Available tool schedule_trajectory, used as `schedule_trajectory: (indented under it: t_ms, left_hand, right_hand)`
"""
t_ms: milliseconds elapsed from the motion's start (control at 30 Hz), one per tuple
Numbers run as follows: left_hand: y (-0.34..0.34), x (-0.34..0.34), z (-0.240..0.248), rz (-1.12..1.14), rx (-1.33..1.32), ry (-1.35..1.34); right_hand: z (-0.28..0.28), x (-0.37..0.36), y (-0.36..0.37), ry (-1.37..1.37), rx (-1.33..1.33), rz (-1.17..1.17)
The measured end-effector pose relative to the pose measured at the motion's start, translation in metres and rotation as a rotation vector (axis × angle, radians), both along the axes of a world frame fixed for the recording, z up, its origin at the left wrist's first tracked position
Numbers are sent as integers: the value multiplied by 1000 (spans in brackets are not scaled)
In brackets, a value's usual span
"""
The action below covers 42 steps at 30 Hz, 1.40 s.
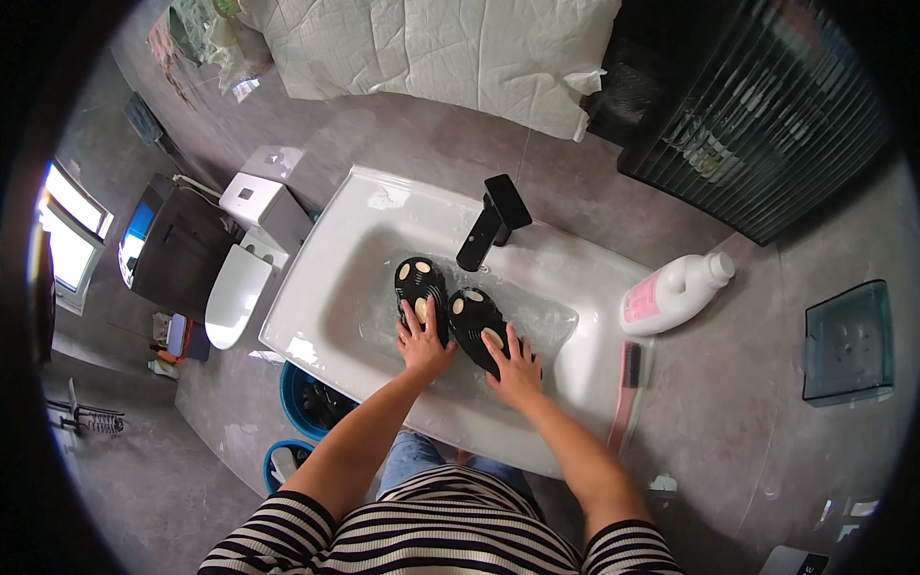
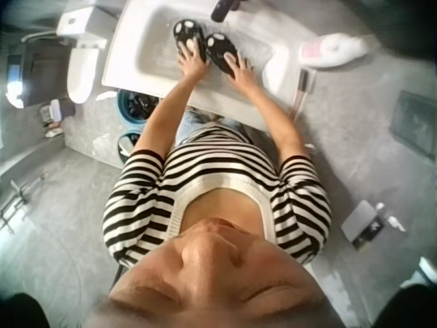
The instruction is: The person washes multiple pairs of shoes and sandals in a bathroom sink. They rinse each pair under running water, scrub them by hand, and place them into blue plastic basins on the floor.
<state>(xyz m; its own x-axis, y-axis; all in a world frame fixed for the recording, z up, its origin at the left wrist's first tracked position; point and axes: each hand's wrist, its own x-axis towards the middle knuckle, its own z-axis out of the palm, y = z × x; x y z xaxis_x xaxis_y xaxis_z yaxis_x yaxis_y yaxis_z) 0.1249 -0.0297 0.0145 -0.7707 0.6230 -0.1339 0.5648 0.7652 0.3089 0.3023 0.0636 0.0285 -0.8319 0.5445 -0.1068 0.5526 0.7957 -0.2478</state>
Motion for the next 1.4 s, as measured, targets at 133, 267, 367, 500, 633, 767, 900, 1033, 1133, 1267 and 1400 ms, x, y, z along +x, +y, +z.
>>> schedule_trajectory:
  t_ms: [133, 267, 367, 500, 633, 767, 900, 1033, 1133, 1267, 1400]
  left_hand:
    - [10, -8, 1, 17, -95, -110]
    - [18, -12, 2, 36, -167, -228]
    - [21, -13, 1, 55, -177, -238]
    - [20, -20, 18, 31, -147, -330]
    - [5, -49, 16, 93, 138, -512]
    - [-7, -73, 22, 208, 575, -1112]
    - [-28, -77, 83, 435, 703, -1538]
    - [-56, -85, 110, 388, 861, -1868]
    - [-69, -78, 131, 355, 967, -1881]
    - [-90, -67, 152, 351, 1162, -1685]
    - [-111, -79, 134, 460, 916, -1518]
  right_hand:
    - [-8, -7, -1, -82, -21, -17]
    - [-17, -20, 2, -222, 7, -38]
    - [-18, -23, 6, -285, 2, -49]
    - [-16, -19, 20, -234, -107, -30]
    - [19, -31, 48, 65, -550, -7]
    - [51, -48, 77, 8, -1119, -257]
    - [92, -37, 97, -25, -1743, -432]
    - [116, -29, 97, -12, -2025, -291]
    - [129, -28, 91, 5, -2062, -194]
    - [148, -31, 73, 93, -2019, -116]
    - [127, -37, 45, 27, -1072, -179]
